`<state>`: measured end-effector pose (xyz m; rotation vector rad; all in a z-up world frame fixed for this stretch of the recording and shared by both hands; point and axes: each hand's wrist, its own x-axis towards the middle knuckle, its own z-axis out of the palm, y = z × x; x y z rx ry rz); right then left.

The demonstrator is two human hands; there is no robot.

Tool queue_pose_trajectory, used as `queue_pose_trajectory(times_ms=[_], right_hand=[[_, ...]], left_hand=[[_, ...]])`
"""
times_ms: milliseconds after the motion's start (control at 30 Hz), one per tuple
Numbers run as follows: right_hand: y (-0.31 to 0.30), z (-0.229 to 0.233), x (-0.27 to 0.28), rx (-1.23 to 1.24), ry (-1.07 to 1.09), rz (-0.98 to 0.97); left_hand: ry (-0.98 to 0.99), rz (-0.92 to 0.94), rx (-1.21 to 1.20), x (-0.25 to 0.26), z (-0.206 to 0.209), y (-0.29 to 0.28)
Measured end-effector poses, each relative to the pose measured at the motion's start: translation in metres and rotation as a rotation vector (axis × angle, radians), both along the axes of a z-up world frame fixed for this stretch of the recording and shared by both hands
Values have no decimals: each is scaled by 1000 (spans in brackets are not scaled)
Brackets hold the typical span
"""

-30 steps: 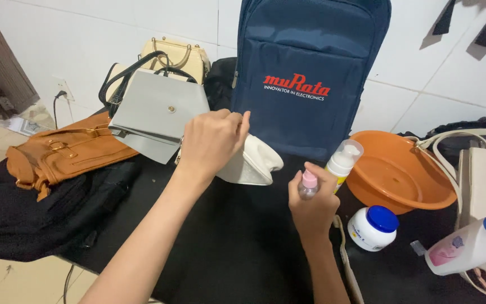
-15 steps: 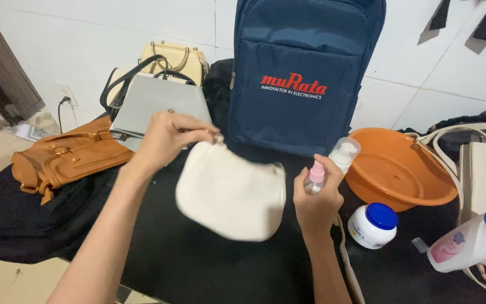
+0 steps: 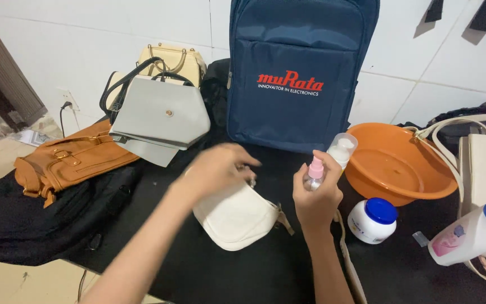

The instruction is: Cleaning a small white leather bag using a spray cleaner and a toothbrush.

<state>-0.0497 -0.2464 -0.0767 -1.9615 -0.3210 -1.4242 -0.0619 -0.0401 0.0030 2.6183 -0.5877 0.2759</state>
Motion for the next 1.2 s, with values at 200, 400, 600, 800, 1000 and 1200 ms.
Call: queue_pose_trajectory(times_ms=[200,400,600,800,1000,1200], right_hand=[[-4,-1,3,-10,-46,-52],[-6,-2,6,23,-44,-66],[-3,4,1,72,-7,19],[3,3,-3,77,28,17],[6,2,-1,73,35,42],[11,-8,4,51,45,73]], left_hand=[[-138,-161,479,22,-76,-71],[-211,-151,717,44,-111,-97],[-327,120,14,41,-14,-35],[-551,290,-691,36,30,5],[-546,427,-771,50,-1,38],[-260,335,-840,34,13,41]])
